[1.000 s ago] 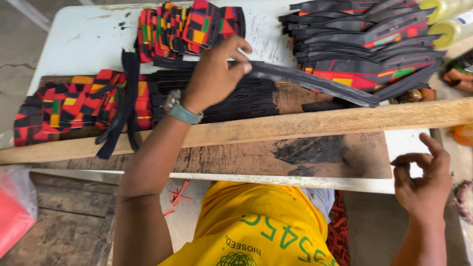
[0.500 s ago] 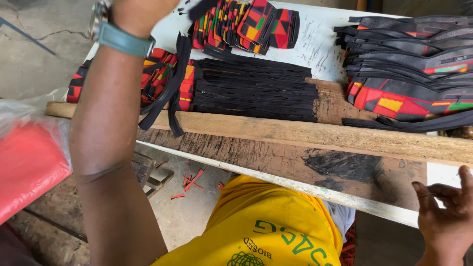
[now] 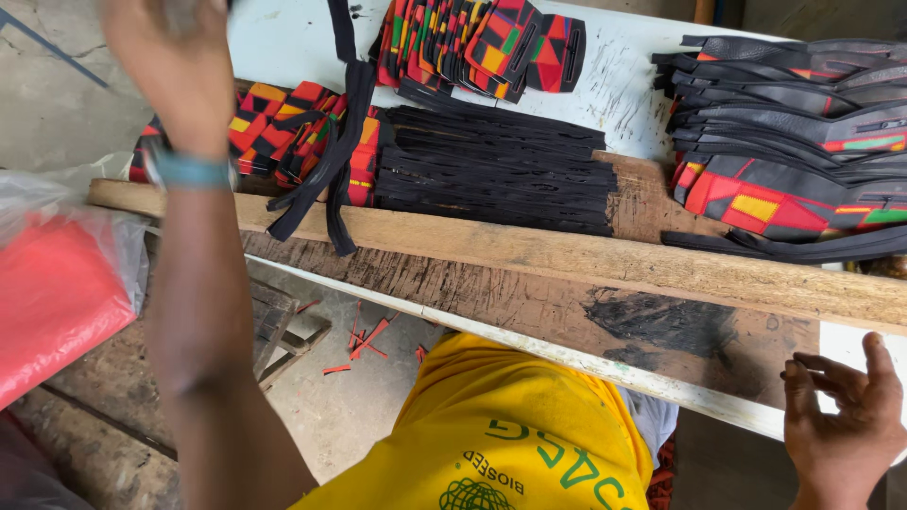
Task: The person repeatedly applies a dark substance from a jar onto black zipper strips using a finger, then places each treated strip into a pile. The person handles multiple zipper strips one at a time and continues the process throughout the clip.
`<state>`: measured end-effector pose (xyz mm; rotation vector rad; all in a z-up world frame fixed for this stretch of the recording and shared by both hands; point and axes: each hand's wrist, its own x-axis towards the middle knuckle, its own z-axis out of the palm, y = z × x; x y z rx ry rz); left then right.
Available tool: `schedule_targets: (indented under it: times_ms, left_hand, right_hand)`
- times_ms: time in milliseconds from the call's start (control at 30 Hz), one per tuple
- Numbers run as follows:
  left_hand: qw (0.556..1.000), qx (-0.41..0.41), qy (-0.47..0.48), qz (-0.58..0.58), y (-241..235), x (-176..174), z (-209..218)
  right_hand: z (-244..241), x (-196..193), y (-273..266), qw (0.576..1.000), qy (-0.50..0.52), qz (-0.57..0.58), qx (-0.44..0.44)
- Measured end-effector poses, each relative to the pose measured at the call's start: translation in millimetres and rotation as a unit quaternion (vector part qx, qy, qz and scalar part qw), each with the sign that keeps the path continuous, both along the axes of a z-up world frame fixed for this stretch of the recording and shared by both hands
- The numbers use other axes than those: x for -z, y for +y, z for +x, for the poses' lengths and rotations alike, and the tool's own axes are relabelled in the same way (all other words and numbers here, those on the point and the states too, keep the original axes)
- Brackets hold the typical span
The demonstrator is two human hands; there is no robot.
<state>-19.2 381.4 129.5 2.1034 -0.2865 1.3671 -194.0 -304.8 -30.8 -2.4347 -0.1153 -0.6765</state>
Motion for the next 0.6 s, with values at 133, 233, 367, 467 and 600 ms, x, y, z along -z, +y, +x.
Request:
schedule_targets:
  times_ms: [133,233,367,467,600]
  left_hand:
    - [0.875,0.168,0.046,-0.451,-9,96,-82]
    - [0.949,-0.139,0.180,-0.220,-14,145,-142]
    - [0.950,-0.180,0.176,-0.185,-14,161,-156]
    - [0.949,-0.187,0.178,-0.181,-8,152,-163]
    - [0.976,-0.179,0.116,-0.044,-16,115,-174]
  right_hand:
    - [-3,14,-8,1.000,0.004,0.005,-0.001]
    - [3,21,-10,1.000,0.015,0.015,-0.001]
    - [-5,14,-2,1.000,0.007,0.009,-0.022]
    - [3,4,13,0.999,0.023,0.037,-0.016]
    - [-1,-9,21,0.990,0.088,0.091,0.058]
